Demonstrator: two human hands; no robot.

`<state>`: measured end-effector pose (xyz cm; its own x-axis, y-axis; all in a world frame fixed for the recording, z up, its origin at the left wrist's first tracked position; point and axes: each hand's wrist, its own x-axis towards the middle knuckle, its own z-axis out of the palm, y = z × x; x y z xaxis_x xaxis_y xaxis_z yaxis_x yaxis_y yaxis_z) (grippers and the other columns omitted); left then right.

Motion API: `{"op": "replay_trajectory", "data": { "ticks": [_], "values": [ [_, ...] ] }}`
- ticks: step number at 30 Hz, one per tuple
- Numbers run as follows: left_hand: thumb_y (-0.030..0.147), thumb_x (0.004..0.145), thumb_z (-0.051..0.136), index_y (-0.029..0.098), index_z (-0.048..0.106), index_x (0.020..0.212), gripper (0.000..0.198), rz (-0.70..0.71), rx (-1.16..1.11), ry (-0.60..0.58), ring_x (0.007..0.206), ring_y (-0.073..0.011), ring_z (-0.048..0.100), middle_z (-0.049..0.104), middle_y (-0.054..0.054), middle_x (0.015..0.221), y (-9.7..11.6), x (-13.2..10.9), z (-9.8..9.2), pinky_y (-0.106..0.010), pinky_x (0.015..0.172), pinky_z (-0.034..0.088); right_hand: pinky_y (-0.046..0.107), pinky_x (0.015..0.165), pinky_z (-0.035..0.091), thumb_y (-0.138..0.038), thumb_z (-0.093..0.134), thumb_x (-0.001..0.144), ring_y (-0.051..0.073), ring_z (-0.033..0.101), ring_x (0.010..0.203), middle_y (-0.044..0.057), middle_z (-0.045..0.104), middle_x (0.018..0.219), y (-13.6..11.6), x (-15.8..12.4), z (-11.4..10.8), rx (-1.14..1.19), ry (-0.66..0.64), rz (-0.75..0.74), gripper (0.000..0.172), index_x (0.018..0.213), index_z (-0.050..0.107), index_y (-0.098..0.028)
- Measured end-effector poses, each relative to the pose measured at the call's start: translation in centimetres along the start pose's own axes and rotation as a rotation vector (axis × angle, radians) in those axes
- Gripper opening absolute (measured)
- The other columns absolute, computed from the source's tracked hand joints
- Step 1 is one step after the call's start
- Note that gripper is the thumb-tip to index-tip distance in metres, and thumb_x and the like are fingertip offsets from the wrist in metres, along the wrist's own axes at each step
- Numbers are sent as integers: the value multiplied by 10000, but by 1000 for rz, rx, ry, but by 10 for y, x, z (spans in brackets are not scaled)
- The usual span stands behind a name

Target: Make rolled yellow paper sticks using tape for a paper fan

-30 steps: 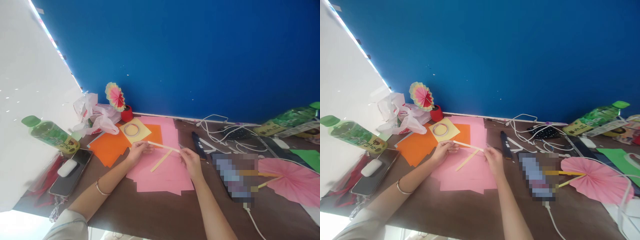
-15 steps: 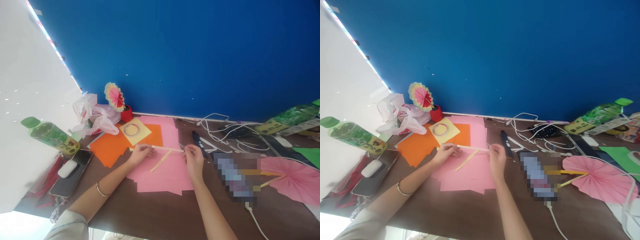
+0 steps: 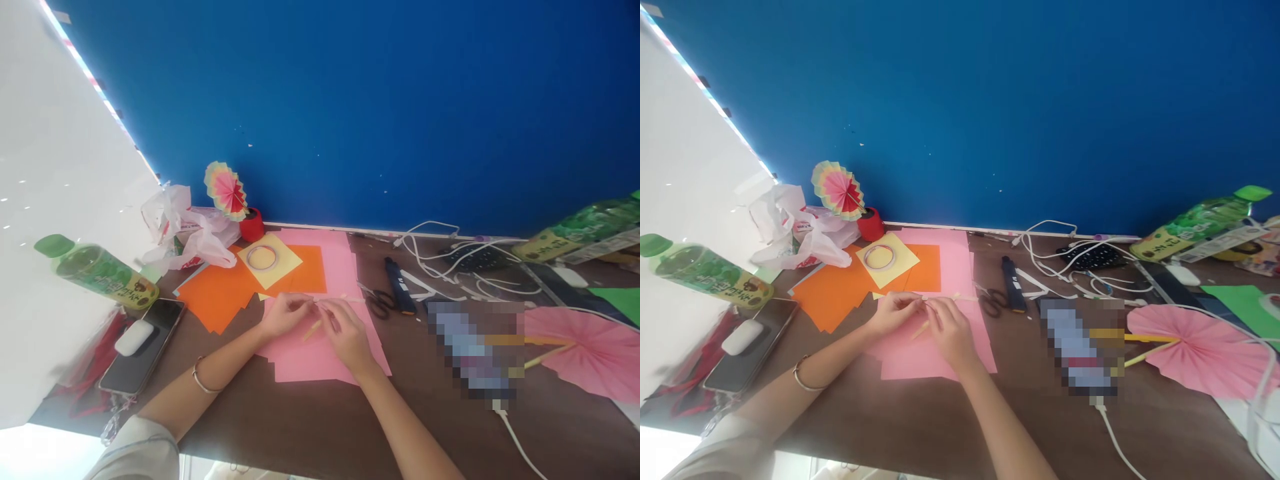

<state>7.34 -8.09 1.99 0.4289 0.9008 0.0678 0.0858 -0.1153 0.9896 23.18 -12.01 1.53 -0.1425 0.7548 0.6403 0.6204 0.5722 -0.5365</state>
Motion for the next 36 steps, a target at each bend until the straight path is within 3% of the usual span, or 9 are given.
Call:
{"op": "replay_trajectory", "data": {
  "ticks": [3,8,19,36],
  "values": [
    [253,859,456,158,681,802,250,88,132,-30,772,-151,620,684,-29,784,0,-2,2,-239,717,458,328,761,525,-127,493,862,183,634,836,66,669,879,3,-2,0,-29,-7,2,145,923,602,-201],
    [193,867,397,148,598,654,296,171,372,-60,536,-84,442,517,27,563,0,-5,4,-197,531,331,327,737,533,-129,497,862,186,642,815,70,681,866,7,-4,1,-60,-10,4,140,900,614,-195],
    [153,818,414,165,494,610,224,310,532,-65,505,-85,337,421,38,534,-9,-4,3,-206,511,289,333,728,538,-114,478,865,199,645,804,84,686,853,8,-5,1,-172,-44,-72,174,926,631,-173],
    [214,831,418,171,628,680,263,278,559,-30,544,-114,497,583,-8,585,-6,-5,2,-220,552,374,336,720,538,-150,445,875,196,646,806,78,689,863,7,-6,1,-155,-73,-53,211,941,640,-194]
  ]
}}
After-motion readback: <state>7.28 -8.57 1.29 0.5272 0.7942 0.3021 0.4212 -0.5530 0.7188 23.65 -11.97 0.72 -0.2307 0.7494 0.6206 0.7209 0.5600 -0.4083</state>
